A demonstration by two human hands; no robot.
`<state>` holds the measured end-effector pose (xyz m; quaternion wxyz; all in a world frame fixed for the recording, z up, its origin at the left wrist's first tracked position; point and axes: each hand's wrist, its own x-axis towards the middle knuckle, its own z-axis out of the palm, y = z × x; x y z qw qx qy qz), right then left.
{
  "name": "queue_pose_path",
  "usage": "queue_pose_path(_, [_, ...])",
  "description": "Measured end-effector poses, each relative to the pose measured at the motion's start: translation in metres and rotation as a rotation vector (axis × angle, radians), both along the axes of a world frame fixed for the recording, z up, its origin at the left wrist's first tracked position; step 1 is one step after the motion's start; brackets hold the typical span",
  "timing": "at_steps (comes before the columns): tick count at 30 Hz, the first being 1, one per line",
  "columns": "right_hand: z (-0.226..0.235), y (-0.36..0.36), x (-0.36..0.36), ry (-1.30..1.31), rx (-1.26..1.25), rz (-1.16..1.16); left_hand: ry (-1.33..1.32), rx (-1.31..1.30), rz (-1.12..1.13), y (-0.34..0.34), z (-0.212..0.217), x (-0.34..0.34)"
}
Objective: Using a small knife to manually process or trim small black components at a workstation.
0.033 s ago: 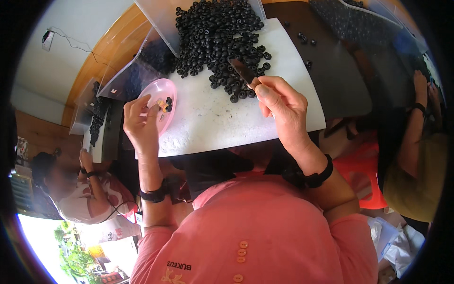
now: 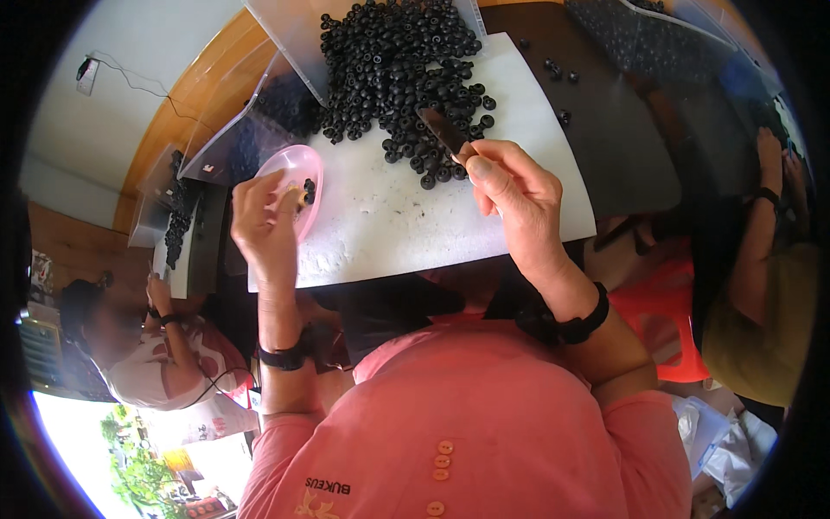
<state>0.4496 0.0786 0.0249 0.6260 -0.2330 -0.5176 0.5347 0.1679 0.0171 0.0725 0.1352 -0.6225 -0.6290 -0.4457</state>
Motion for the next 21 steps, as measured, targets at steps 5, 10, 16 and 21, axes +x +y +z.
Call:
queue_pose_path(5, [-0.002, 0.001, 0.004, 0.022, 0.003, 0.029, 0.126, -0.168, -0.257, 0.038, -0.008, 0.053])
queue_pose_path(10, [-0.006, 0.000, 0.007, 0.043, 0.058, 0.044, 0.250, -0.213, -0.288, 0.076, -0.028, 0.056])
queue_pose_path(16, [-0.007, 0.000, 0.007, 0.025, 0.083, 0.056, 0.034, -0.390, -0.289, 0.061, -0.025, 0.053])
queue_pose_path(21, [-0.009, 0.000, 0.009, -0.061, 0.144, 0.048, -0.009, -0.406, -0.357, 0.041, -0.022, 0.051])
